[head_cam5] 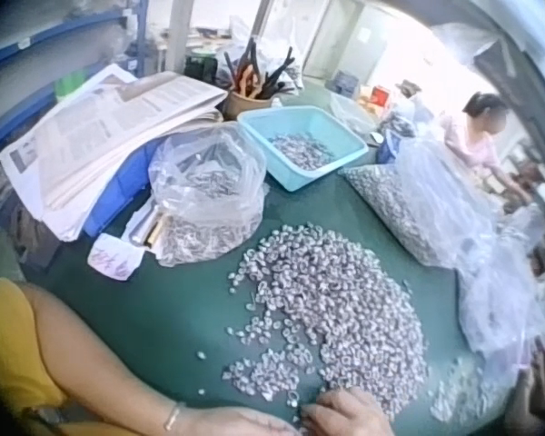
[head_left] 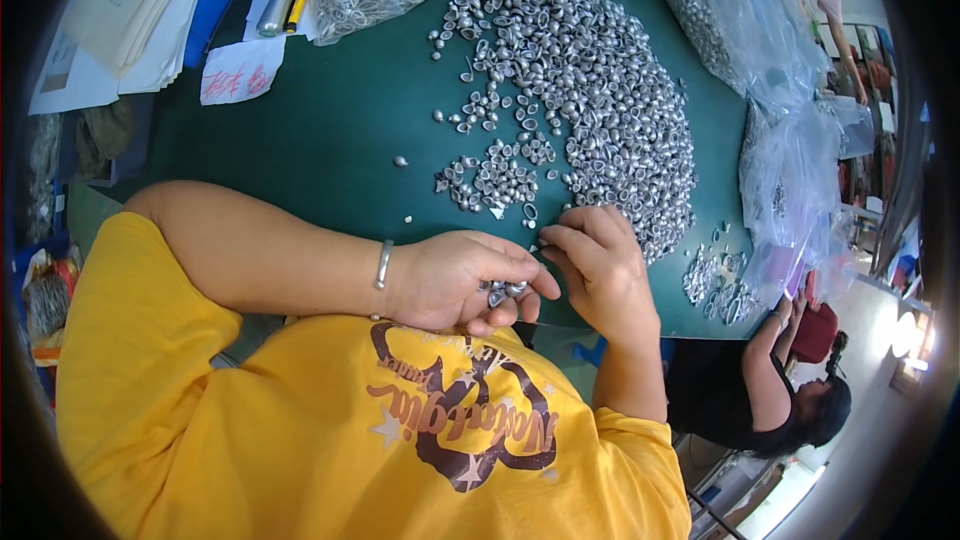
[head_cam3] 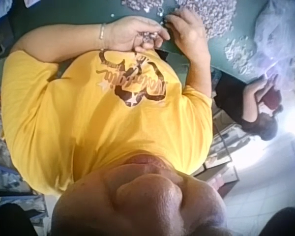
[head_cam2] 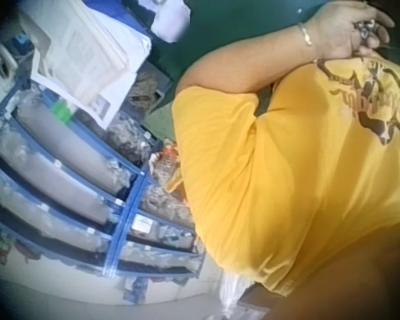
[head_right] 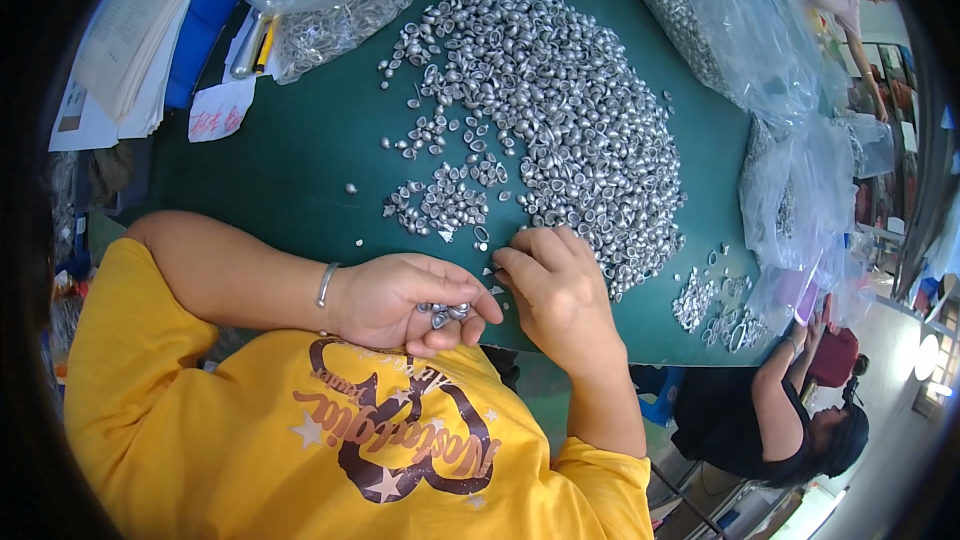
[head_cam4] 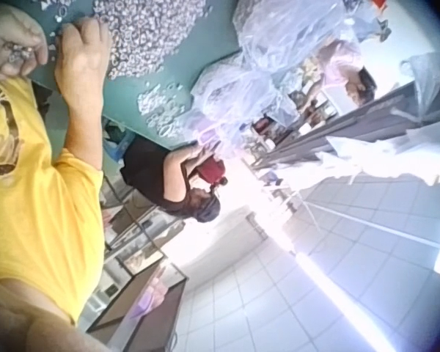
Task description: The person sorts through a pile of small metal components by hand, picking up individual pieces to check them and placing them into different areas or bags on the work table.
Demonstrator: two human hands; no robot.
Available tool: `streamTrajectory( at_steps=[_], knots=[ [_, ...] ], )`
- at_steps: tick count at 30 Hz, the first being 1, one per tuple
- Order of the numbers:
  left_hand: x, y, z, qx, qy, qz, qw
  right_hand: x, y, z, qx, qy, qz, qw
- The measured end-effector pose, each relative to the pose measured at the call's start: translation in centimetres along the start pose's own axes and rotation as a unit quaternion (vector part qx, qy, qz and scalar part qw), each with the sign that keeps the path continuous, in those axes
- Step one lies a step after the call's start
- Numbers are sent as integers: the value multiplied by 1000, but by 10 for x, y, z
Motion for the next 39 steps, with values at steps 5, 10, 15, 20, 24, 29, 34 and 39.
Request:
streamTrajectory(
  at_steps=[5, 10, 15, 20, 24, 29, 34, 39],
  knots=[
    [0, -1, -1, -10, 7, -8, 1000, 4, 25, 25, 207, 119, -284, 929],
    [0, 1, 1, -9, 9, -19, 1000, 14, 41, 41, 267, 151, -618, 724],
    [1, 2, 2, -13, 13, -18, 1000, 20, 45, 46, 256, 149, -733, 613],
    [1, 2, 2, -14, 16, -14, 1000, 22, 41, 46, 223, 155, -764, 586],
    [-1, 1, 2, -14, 2, -12, 1000, 19, 32, 43, 180, 178, -751, 610],
    [4, 2, 4, -14, 17, -12, 1000, 17, 21, 40, 146, 183, -704, 670],
    [1, 4, 5, -14, 27, 9, 999, -1, 0, 20, 81, 163, -197, 963],
    [1, 1, 4, -48, 14, 3, 999, 13, 9, 12, 100, 182, 36, 978]
  ],
)
Point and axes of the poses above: each hand's wrist, its own z-axis away from the middle knuckle, its own x-axis out of the palm, y = z × x, the point moved 5 cm from there along -z, towards the middle knuckle, and after that the axes turned 4 degrees about z, right-handed, at the moved point
